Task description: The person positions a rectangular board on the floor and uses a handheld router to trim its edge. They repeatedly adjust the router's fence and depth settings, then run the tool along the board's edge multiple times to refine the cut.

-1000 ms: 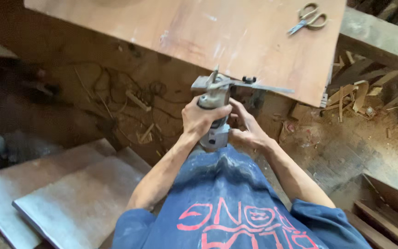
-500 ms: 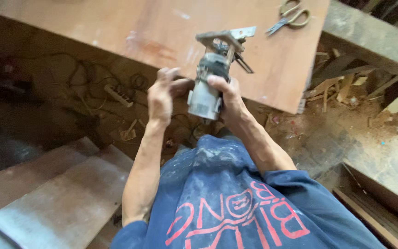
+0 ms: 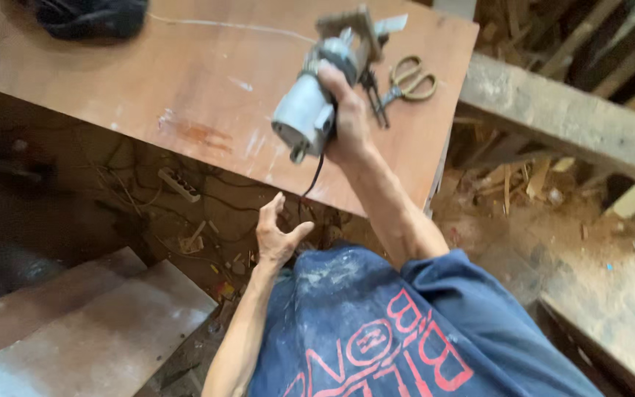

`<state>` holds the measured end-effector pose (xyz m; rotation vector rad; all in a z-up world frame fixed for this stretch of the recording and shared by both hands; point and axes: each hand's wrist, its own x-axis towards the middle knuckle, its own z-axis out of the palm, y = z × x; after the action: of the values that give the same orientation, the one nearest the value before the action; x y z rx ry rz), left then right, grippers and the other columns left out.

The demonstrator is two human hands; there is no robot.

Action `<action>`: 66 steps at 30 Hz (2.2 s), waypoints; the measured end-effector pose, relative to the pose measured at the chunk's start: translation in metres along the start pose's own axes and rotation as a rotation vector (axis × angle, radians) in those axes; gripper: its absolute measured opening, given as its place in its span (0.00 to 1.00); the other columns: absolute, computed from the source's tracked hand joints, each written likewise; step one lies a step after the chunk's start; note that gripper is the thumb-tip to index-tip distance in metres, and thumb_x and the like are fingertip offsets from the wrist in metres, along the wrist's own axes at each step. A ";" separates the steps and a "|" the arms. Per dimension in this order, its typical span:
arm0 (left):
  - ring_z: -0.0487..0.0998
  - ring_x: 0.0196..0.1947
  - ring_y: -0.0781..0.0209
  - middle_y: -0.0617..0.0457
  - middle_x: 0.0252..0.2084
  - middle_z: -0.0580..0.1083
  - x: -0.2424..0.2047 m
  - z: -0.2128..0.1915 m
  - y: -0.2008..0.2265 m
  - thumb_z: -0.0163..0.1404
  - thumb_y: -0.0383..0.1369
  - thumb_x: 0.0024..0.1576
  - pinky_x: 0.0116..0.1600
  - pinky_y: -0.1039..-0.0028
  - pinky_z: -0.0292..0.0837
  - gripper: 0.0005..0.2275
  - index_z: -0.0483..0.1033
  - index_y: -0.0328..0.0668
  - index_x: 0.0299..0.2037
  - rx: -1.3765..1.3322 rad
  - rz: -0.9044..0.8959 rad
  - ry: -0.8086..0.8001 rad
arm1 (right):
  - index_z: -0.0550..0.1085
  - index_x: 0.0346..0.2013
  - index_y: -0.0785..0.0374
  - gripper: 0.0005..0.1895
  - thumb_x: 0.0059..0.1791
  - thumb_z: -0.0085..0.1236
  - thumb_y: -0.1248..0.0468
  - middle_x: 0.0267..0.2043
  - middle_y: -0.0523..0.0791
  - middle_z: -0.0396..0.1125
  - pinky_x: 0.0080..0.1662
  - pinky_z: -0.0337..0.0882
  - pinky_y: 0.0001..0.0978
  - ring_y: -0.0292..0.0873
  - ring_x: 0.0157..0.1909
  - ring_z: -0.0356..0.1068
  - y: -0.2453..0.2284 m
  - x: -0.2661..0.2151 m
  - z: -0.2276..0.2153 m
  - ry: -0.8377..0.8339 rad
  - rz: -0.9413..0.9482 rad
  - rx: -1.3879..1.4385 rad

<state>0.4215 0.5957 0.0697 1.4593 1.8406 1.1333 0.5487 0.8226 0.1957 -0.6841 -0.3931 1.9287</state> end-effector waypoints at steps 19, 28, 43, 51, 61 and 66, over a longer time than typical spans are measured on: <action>0.84 0.37 0.46 0.45 0.34 0.82 -0.163 -0.109 -0.123 0.55 0.49 0.57 0.43 0.60 0.76 0.14 0.82 0.51 0.41 0.675 -0.802 0.013 | 0.81 0.33 0.71 0.23 0.35 0.69 0.53 0.31 0.47 0.76 0.34 0.75 0.35 0.40 0.29 0.75 0.002 0.135 -0.058 0.348 0.051 -0.851; 0.80 0.27 0.54 0.45 0.28 0.76 -0.043 -0.091 -0.018 0.51 0.27 0.59 0.36 0.66 0.74 0.02 0.76 0.40 0.34 0.497 -0.001 0.754 | 0.80 0.36 0.60 0.19 0.40 0.70 0.50 0.34 0.41 0.76 0.43 0.75 0.35 0.38 0.37 0.75 0.034 0.167 -0.130 0.039 -0.257 -1.217; 0.68 0.13 0.64 0.54 0.15 0.70 0.025 0.018 0.042 0.46 0.44 0.67 0.18 0.69 0.61 0.17 0.74 0.44 0.28 -0.056 -0.334 0.650 | 0.75 0.40 0.70 0.13 0.59 0.58 0.60 0.36 0.44 0.72 0.35 0.69 0.30 0.36 0.34 0.66 0.008 0.100 -0.173 0.045 -0.545 -1.248; 0.78 0.21 0.60 0.50 0.21 0.75 0.025 0.008 0.062 0.48 0.46 0.63 0.28 0.67 0.70 0.17 0.78 0.39 0.33 -0.152 -0.431 0.741 | 0.77 0.37 0.68 0.03 0.50 0.62 0.70 0.32 0.46 0.71 0.38 0.71 0.31 0.36 0.31 0.68 0.069 -0.124 -0.147 -0.534 -0.622 -1.352; 0.82 0.28 0.55 0.48 0.21 0.77 0.017 -0.007 0.134 0.42 0.55 0.65 0.39 0.59 0.78 0.29 0.82 0.30 0.43 -0.416 -0.602 0.329 | 0.66 0.60 0.65 0.25 0.54 0.53 0.53 0.34 0.46 0.71 0.30 0.69 0.29 0.35 0.28 0.68 0.197 -0.113 -0.036 -0.572 0.336 -1.258; 0.79 0.51 0.52 0.44 0.48 0.78 -0.007 -0.061 0.088 0.45 0.58 0.64 0.58 0.66 0.74 0.28 0.76 0.38 0.54 -0.134 -0.198 0.806 | 0.73 0.50 0.67 0.40 0.47 0.44 0.33 0.36 0.52 0.75 0.48 0.79 0.35 0.45 0.36 0.76 0.222 -0.107 -0.014 -0.588 0.465 -0.273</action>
<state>0.4190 0.5775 0.1752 0.7492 2.2819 1.8664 0.4343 0.6294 0.0943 -0.3811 -0.9416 2.5441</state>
